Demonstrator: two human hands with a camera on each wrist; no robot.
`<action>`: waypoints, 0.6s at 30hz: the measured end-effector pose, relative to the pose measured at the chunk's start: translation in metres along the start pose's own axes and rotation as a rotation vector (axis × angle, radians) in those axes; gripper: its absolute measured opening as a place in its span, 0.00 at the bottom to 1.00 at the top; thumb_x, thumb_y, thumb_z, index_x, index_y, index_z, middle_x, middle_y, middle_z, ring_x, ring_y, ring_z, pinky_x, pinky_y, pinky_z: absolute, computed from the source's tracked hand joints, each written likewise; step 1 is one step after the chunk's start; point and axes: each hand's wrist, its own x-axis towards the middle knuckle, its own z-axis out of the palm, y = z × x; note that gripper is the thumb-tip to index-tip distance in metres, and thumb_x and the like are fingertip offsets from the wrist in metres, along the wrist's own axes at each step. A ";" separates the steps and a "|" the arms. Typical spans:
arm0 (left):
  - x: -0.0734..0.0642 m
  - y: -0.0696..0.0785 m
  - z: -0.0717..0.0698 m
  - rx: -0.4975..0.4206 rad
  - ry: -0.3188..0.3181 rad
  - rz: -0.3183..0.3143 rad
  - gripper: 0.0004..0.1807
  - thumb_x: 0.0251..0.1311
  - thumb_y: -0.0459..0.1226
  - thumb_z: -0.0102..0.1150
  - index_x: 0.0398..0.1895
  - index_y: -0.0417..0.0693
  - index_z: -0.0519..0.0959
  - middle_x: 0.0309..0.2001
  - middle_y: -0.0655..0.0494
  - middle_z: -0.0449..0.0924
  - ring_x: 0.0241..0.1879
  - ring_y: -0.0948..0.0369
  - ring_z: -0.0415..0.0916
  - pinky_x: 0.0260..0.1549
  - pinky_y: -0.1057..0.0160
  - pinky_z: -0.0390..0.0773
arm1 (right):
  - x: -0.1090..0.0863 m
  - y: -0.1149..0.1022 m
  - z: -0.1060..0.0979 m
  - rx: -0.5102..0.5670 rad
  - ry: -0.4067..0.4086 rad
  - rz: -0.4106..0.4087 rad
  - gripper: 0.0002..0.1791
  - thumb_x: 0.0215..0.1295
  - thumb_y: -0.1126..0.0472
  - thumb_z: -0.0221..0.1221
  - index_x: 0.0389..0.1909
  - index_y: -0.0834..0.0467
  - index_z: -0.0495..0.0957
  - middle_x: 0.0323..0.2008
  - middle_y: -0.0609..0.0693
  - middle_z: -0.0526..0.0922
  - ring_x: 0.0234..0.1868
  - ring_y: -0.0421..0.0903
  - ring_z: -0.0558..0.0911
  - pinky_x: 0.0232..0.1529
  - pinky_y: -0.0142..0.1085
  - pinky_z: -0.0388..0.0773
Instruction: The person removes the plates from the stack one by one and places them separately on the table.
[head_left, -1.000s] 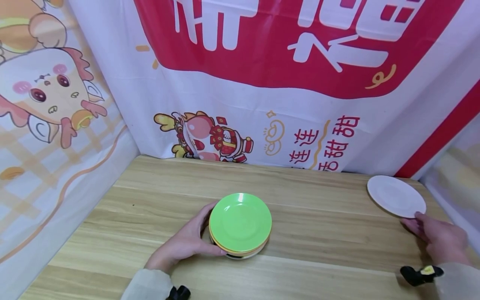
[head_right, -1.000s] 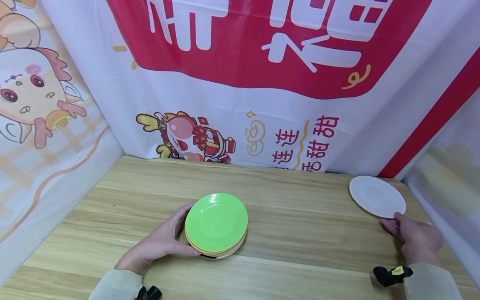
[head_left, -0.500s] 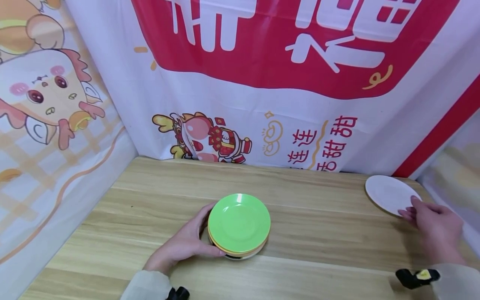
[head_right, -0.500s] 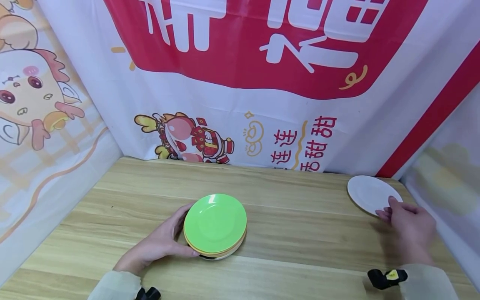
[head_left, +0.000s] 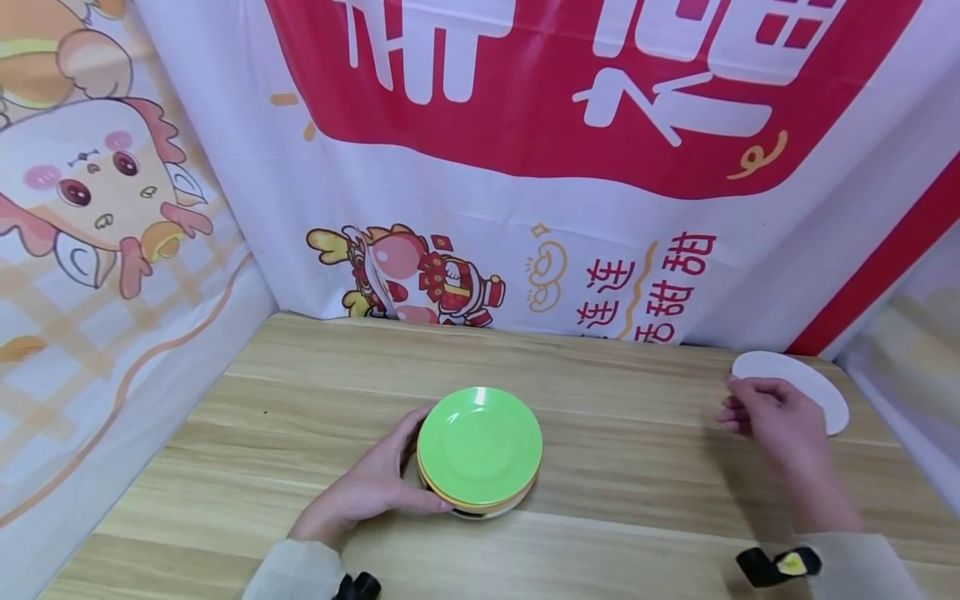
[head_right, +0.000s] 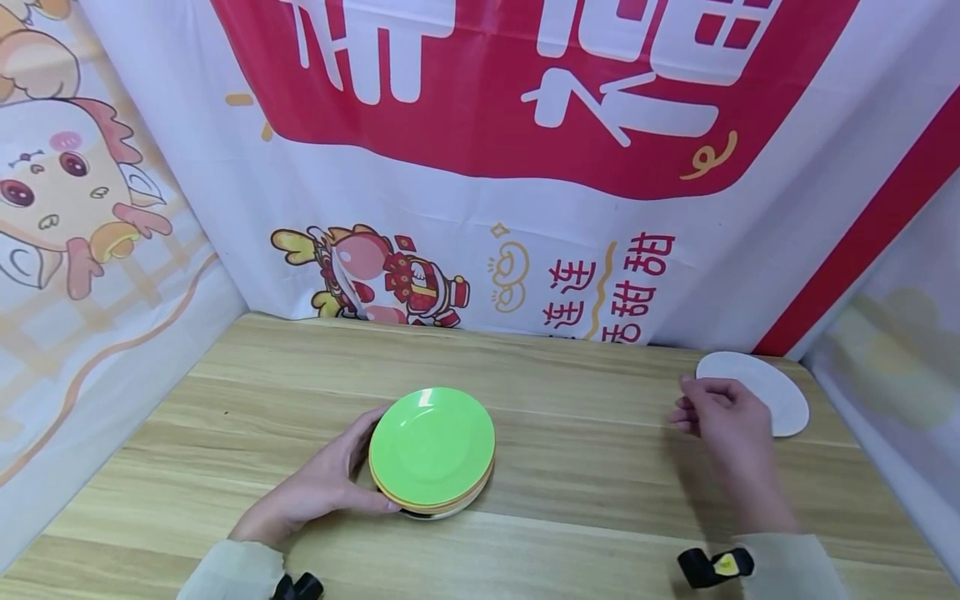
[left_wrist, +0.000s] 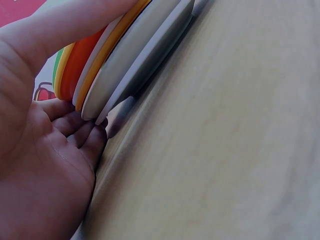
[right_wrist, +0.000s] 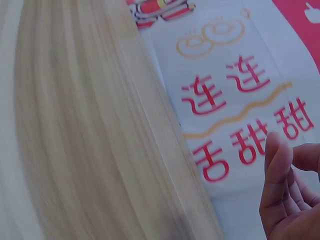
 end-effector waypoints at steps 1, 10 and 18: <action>0.000 0.000 0.000 0.001 -0.001 0.002 0.67 0.40 0.38 0.91 0.85 0.65 0.57 0.85 0.59 0.58 0.87 0.51 0.46 0.85 0.37 0.39 | -0.003 0.001 0.007 -0.023 -0.017 -0.005 0.14 0.78 0.49 0.63 0.51 0.55 0.75 0.27 0.38 0.86 0.27 0.37 0.88 0.33 0.31 0.89; 0.000 0.001 0.001 -0.003 0.002 0.023 0.68 0.39 0.37 0.91 0.85 0.63 0.58 0.84 0.59 0.59 0.87 0.51 0.48 0.85 0.39 0.41 | -0.035 0.008 0.078 -0.040 -0.131 -0.049 0.15 0.81 0.56 0.60 0.58 0.62 0.74 0.31 0.43 0.87 0.29 0.39 0.89 0.34 0.32 0.88; 0.000 0.001 0.000 -0.002 0.000 0.005 0.68 0.40 0.37 0.91 0.85 0.65 0.57 0.85 0.60 0.58 0.87 0.51 0.48 0.85 0.38 0.41 | -0.059 0.018 0.123 0.038 -0.166 -0.035 0.13 0.79 0.57 0.62 0.54 0.62 0.77 0.33 0.49 0.87 0.28 0.43 0.88 0.32 0.33 0.87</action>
